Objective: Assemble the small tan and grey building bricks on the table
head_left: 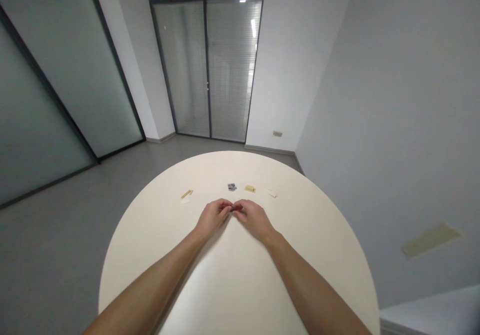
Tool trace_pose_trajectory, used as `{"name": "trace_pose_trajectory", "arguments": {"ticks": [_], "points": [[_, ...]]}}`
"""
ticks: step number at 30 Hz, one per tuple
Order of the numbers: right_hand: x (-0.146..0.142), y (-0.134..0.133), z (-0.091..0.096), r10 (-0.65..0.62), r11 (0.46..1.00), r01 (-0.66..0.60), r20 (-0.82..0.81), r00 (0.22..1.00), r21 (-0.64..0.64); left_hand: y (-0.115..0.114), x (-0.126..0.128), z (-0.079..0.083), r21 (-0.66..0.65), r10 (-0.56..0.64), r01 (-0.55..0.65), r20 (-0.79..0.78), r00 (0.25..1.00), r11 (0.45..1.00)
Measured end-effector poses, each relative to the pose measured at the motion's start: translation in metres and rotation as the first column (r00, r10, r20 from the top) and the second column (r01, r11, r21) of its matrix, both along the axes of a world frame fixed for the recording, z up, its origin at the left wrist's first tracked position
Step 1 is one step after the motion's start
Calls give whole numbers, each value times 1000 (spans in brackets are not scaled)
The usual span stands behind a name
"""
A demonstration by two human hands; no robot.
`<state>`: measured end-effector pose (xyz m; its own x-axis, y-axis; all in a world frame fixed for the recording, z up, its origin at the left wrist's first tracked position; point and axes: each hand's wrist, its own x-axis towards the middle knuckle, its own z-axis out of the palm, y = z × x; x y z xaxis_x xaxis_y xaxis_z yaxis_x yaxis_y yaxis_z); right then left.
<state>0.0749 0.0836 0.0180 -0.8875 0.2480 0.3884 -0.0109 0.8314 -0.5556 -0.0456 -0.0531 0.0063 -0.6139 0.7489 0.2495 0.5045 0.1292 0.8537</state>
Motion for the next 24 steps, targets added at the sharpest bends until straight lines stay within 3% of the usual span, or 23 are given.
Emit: {"name": "trace_pose_trajectory", "arguments": {"ticks": [13,19,24], "points": [[-1,0,-1,-26,997,17,-112,993,-82,0,2,2,47,-41,38,65,997,998],[0,-2,4,-38,998,28,-156,987,-62,2,5,2,65,-106,100,88,991,993],[2,-4,9,-2,1000,2,-145,989,-5,3,9,2,58,-26,21,99,995,998]]}}
